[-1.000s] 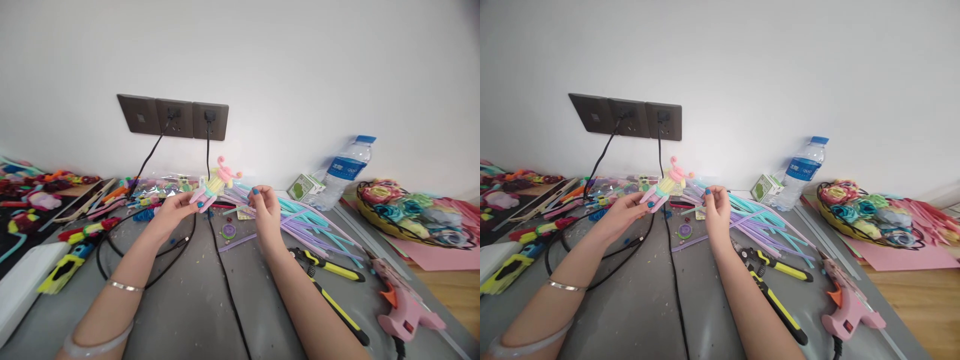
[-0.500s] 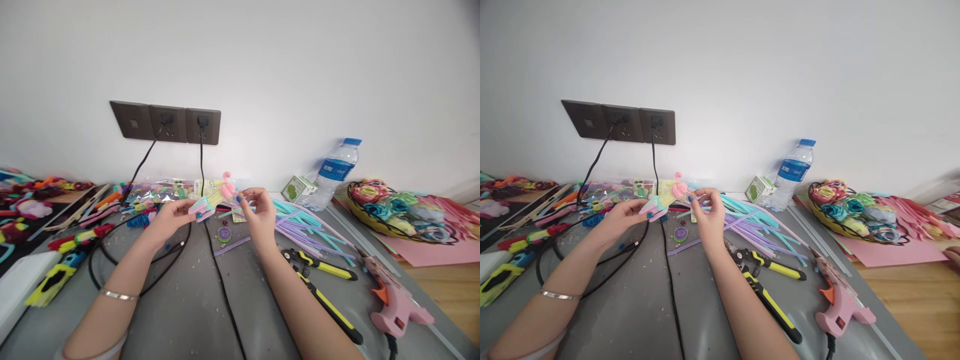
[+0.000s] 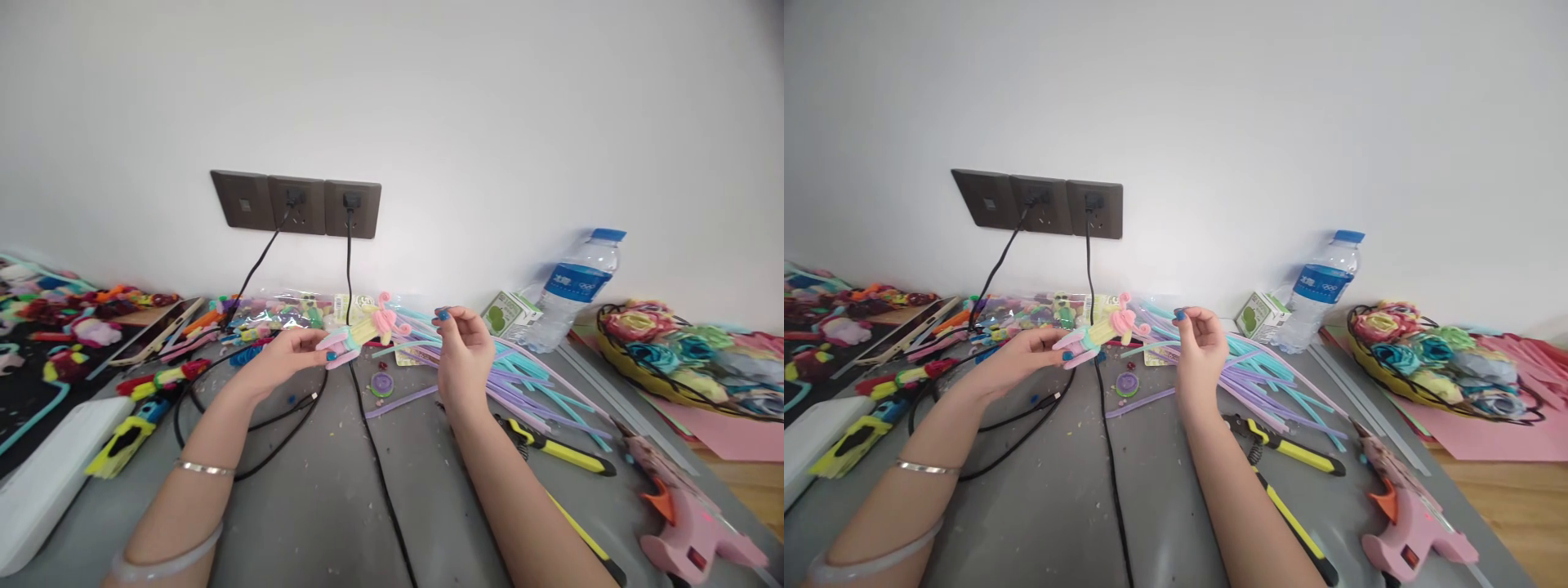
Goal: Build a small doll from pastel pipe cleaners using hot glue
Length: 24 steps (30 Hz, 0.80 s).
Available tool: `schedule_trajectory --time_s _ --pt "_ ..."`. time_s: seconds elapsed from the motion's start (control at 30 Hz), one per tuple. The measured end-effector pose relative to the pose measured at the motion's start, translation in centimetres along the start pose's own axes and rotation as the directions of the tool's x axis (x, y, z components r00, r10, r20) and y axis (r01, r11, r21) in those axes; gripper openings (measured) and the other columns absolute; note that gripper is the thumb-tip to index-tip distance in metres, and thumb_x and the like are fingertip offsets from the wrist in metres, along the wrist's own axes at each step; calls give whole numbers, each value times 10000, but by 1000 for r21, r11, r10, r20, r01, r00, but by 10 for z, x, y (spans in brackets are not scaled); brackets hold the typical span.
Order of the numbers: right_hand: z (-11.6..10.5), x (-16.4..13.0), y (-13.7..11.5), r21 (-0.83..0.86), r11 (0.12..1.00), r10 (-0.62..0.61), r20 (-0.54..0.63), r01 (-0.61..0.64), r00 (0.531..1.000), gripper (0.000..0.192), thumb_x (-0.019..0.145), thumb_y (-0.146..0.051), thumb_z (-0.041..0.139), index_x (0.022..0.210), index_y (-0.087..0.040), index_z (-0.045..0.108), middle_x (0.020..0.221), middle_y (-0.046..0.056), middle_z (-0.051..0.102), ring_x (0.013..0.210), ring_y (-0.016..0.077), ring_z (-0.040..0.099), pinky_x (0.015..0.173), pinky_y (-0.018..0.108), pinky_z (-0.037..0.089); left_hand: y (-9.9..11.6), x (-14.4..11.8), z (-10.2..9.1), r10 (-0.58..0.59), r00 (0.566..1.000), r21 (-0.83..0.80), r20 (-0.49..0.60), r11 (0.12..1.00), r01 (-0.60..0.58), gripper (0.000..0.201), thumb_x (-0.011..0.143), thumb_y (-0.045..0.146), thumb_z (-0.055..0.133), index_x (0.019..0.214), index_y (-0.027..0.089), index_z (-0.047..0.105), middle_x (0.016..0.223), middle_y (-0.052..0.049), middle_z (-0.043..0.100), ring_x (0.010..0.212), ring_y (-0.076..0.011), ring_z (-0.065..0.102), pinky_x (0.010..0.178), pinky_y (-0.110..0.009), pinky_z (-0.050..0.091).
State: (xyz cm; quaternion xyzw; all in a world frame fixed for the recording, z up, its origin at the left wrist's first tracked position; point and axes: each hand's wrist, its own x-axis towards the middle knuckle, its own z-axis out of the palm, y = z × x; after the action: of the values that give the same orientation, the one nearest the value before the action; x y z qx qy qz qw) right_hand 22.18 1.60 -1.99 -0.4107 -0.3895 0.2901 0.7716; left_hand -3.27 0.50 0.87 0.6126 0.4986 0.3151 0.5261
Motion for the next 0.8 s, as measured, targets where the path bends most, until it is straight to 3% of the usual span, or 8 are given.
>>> schedule_trajectory --time_s 0.13,0.23,0.33,0.53,0.67,0.8 --pt "-1 4 3 43 998 53 -50 -51 997 218 723 -312 754 862 -207 624 860 -3 626 778 142 609 751 302 463 4 -11 -14 -103 965 67 242 994 89 297 778 406 708 946 160 710 852 -24 674 747 -155 589 657 -240 447" --pt "-1 5 3 52 995 91 -52 -89 994 237 700 -324 771 858 -201 643 864 1 637 779 141 606 744 299 458 9 -16 -16 -169 886 180 433 979 98 292 810 444 688 844 153 689 770 -16 633 694 -142 570 605 -225 425" --pt "-1 4 2 80 991 108 -9 -107 994 215 698 -326 782 815 -198 655 820 -3 638 751 133 596 727 289 451 13 -17 -11 -222 813 254 538 962 95 286 800 446 689 816 160 692 745 -18 634 666 -144 580 579 -226 418" --pt "1 1 1 41 987 147 136 -154 980 213 708 -365 778 782 -203 661 767 4 647 690 138 571 681 293 454 15 -20 1 -293 785 351 546 931 103 227 775 409 675 801 184 700 721 -18 664 622 -152 586 563 -239 408" --pt "3 -3 0 -18 978 204 247 -206 947 219 707 -382 777 797 -209 676 771 22 673 717 162 599 696 314 482 14 -21 4 -275 792 381 545 923 59 232 767 411 681 809 187 729 687 -19 687 595 -158 590 537 -237 379" --pt "6 -7 0 -31 966 250 364 -257 897 212 704 -377 793 807 -216 701 818 34 709 750 173 621 725 327 499 16 -21 6 -272 811 405 518 913 47 302 782 426 678 956 204 788 695 -28 710 613 -168 602 528 -236 364"
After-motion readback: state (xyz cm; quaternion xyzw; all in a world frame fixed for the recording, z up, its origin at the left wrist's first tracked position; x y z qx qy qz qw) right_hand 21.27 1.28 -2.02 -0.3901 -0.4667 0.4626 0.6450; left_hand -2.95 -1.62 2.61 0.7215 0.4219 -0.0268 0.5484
